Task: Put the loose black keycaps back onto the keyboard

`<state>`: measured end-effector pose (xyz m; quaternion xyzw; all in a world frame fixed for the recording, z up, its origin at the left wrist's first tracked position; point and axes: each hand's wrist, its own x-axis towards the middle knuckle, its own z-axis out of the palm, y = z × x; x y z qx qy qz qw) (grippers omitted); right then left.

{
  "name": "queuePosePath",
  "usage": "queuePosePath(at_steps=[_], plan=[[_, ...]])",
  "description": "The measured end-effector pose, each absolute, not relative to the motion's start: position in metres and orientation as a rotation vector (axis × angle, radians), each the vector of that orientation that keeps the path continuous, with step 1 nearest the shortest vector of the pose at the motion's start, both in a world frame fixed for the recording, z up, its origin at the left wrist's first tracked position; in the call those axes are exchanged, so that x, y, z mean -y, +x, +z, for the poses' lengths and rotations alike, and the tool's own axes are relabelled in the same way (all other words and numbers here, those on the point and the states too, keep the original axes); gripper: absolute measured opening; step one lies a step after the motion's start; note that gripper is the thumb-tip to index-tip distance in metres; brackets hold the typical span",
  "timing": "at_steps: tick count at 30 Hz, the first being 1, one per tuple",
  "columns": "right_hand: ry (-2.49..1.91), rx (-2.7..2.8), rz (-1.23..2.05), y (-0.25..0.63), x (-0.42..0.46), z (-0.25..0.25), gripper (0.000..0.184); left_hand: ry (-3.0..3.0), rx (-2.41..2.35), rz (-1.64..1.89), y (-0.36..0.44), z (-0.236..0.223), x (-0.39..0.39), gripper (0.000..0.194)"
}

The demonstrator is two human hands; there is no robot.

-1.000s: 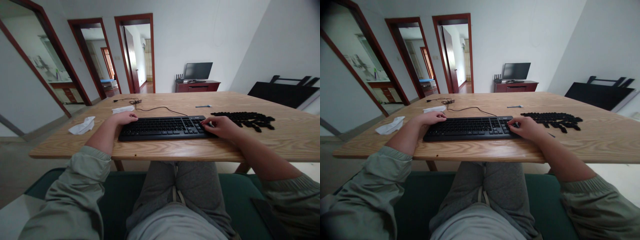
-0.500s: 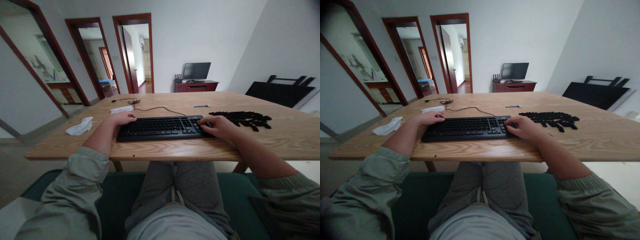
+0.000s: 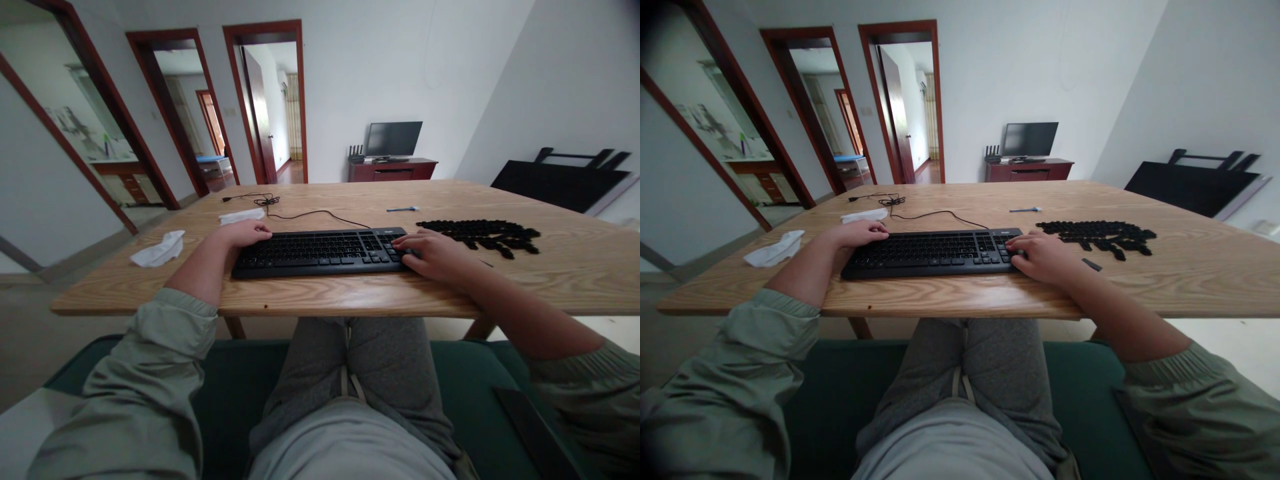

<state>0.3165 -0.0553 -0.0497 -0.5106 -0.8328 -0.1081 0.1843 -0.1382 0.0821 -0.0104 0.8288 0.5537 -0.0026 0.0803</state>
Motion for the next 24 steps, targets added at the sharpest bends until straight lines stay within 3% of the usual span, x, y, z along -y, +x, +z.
queuePosePath(at_steps=[24], plan=[[-1.479,2.191,-0.197,0.345,0.066,-0.031,0.034,2.475,-1.61,0.046,-0.14,-0.011,-0.083,0.056]])
